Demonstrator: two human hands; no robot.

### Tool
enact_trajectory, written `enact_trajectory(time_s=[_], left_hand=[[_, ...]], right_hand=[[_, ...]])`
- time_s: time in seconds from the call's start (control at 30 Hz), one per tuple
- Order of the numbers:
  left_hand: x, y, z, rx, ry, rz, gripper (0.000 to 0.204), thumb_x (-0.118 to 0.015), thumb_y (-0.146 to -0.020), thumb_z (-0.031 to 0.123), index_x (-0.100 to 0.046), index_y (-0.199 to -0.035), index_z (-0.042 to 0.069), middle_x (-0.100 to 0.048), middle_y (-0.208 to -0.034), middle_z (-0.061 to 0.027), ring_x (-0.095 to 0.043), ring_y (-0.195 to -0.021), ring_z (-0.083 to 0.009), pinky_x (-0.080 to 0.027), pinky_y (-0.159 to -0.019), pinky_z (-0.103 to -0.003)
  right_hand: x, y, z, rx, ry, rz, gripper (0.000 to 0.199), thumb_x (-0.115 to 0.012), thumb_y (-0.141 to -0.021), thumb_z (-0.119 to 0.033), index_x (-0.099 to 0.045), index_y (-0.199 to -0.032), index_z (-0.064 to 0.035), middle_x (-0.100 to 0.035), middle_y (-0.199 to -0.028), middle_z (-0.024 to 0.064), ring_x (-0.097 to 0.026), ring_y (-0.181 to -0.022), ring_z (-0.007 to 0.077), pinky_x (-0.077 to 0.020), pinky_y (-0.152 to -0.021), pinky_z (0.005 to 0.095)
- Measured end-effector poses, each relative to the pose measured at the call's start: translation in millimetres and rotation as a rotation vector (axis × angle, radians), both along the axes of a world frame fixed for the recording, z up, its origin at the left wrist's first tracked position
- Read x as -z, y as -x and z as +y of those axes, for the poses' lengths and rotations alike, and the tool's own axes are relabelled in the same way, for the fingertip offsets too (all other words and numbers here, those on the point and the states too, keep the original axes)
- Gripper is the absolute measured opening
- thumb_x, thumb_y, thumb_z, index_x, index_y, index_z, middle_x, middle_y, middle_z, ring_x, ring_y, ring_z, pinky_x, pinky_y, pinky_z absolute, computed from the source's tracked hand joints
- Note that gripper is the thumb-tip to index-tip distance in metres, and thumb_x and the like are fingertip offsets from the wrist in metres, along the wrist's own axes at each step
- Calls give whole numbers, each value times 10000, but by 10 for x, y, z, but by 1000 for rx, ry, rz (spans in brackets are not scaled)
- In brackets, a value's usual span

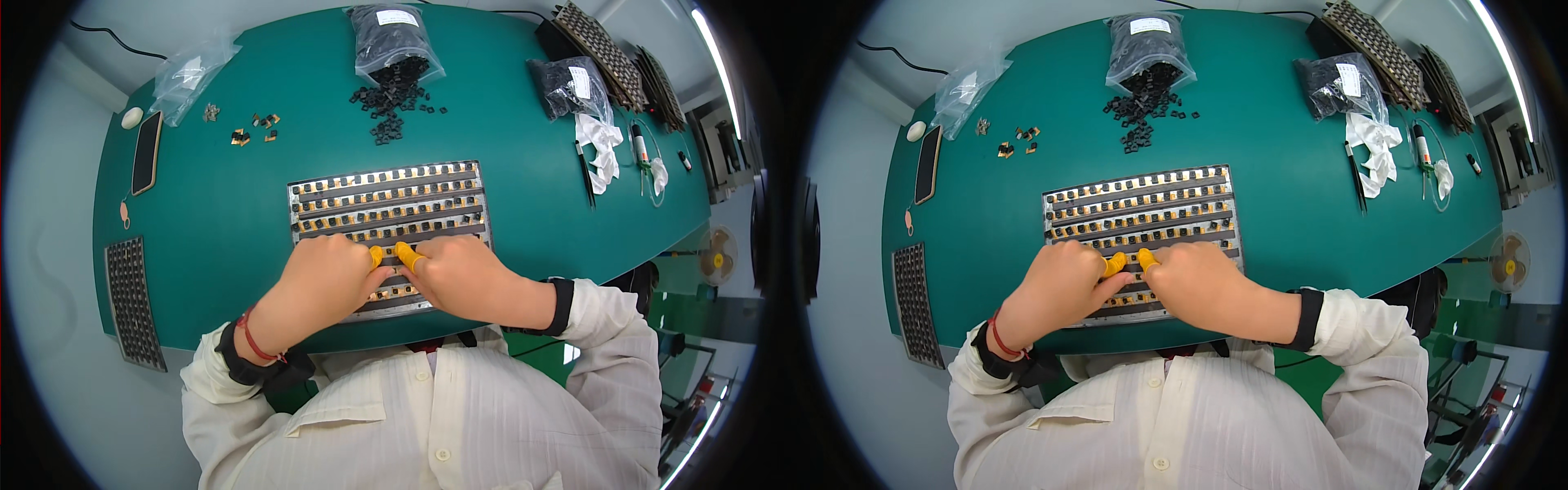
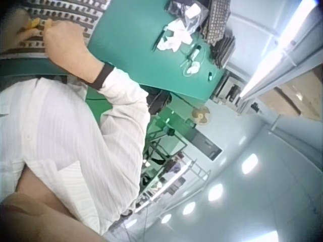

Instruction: The person places small black components into a grid of slots on a metal tray using yellow finger cots. The person systematically fills the slots one by one, picking components from a pile on the table and inserting them into the tray.

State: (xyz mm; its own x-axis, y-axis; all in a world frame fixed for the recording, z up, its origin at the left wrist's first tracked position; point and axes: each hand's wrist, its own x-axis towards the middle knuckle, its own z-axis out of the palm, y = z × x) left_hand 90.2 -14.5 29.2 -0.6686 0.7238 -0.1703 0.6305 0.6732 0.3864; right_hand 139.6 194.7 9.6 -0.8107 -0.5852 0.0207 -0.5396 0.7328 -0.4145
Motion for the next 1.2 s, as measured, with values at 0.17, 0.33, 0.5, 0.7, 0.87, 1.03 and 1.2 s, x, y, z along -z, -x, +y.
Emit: enact_trajectory(time_s=[0.17,0.33,0.5,0.7,0.87,1.03,1.2], left_hand=[[-62,472,57,-178,-247,-97,304,-719,-868,239,-720,-857,-65,-668,-672,-200,-658,-574,-290,-515,-555,-372],[172,1018,156,-387,-280,-20,238,-756,-822,125,-732,-951,-74,-717,-766,-187,-701,-670,-211,-536,-623,-298],[426,1174,367,-356,-389,18,220,-774,-791,137,-737,-920,-37,-717,-774,-181,-710,-694,-318,-561,-646,-389],[366,1065,387,-316,-260,93,225,-775,-807,158,-740,-886,-49,-701,-708,-153,-691,-640,-255,-537,-604,-342],[289,990,322,-287,-165,292,216,-743,-839,167,-737,-858,-48,-686,-705,-172,-684,-669,-334,-539,-604,-400],[391,1048,205,-343,-235,349,201,-731,-842,123,-728,-940,-52,-701,-790,-187,-689,-728,-336,-545,-647,-393],[380,1047,129,-374,-345,121,221,-746,-812,76,-719,-991,-51,-719,-828,-161,-701,-760,-275,-544,-685,-353]], right_hand=[[-129,-30,-29,12,-140,-199,35,-655,-718,-17,-674,-740,4,-662,-697,152,-690,-670,317,-557,-608,415],[-142,-2,-11,-38,-125,-147,107,-647,-784,-67,-674,-740,27,-631,-635,150,-655,-573,313,-536,-542,412],[-122,14,3,-12,-84,-150,226,-646,-858,-131,-676,-702,30,-605,-570,151,-625,-505,318,-521,-509,414],[-169,114,73,120,-4,-264,271,-667,-862,-175,-665,-682,27,-610,-585,185,-628,-535,351,-514,-522,437],[-221,195,74,92,-53,-308,224,-672,-826,-169,-643,-702,15,-646,-659,200,-669,-625,370,-538,-564,450],[-224,203,-8,24,-126,-350,227,-669,-833,-165,-642,-711,25,-640,-654,202,-674,-646,372,-542,-574,450],[-331,284,77,60,-64,-420,255,-666,-858,-183,-651,-734,40,-656,-689,215,-675,-663,380,-555,-618,450]])
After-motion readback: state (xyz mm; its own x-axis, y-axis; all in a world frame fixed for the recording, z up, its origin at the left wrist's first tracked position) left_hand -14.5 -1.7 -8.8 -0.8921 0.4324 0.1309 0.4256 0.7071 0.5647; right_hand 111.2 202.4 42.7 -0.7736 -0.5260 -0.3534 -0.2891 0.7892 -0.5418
